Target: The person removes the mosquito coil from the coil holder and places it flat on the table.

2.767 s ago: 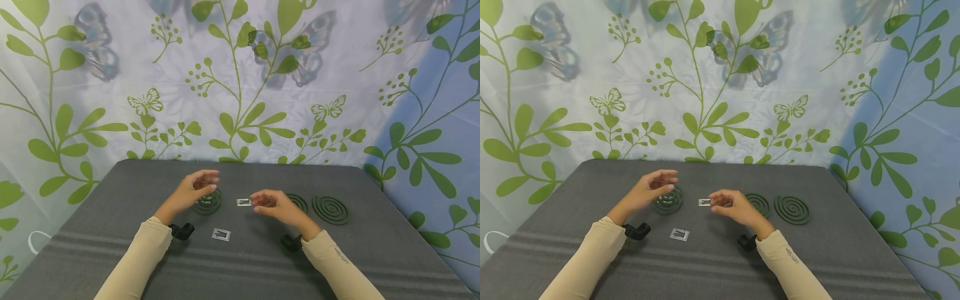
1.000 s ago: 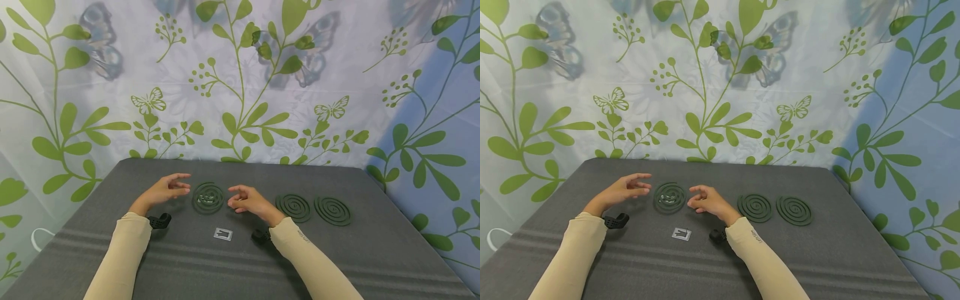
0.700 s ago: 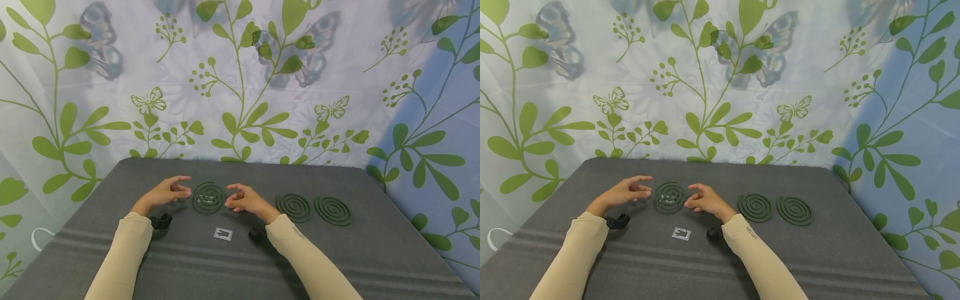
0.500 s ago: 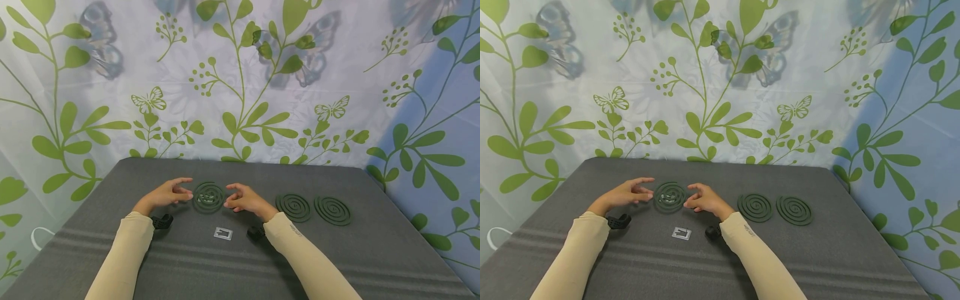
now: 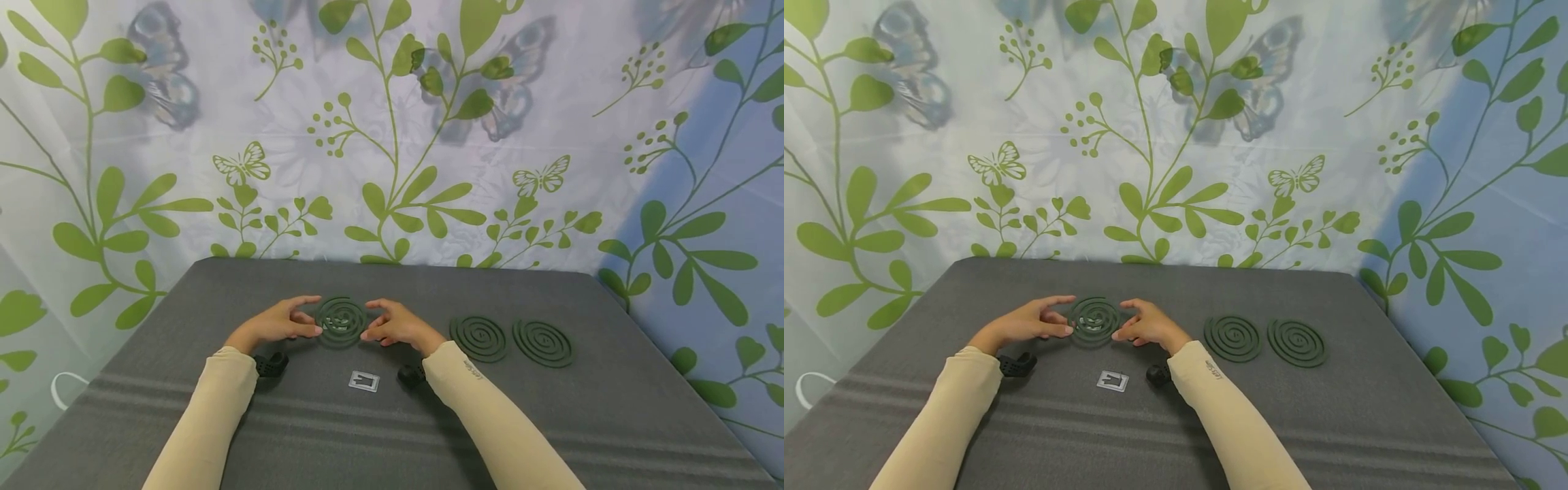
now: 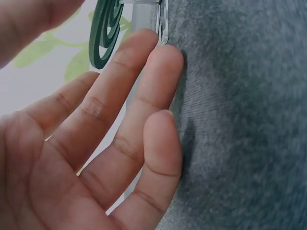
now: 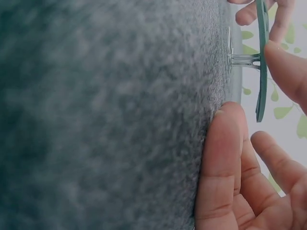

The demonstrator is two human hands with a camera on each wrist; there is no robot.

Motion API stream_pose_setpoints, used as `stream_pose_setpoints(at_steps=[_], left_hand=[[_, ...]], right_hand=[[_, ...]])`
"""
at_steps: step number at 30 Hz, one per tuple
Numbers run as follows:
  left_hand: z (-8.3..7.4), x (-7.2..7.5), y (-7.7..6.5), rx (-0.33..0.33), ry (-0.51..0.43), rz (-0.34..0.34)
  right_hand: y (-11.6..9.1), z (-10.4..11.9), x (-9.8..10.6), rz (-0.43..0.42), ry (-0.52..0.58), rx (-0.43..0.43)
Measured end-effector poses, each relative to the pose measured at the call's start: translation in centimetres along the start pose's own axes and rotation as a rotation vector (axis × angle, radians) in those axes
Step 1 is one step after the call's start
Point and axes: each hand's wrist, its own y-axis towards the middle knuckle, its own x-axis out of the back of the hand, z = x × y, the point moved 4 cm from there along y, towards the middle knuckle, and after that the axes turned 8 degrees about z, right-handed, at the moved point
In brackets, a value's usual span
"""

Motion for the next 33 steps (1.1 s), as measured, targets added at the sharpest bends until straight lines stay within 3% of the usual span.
stream_pose_setpoints(at_steps=[33], left_hand=[[-0.48,-0.35,0.31,-0.066,-0.033,-0.008]], right_hand=[[0.42,0.33,-0.68,-0.081,-0.027,-0.028]])
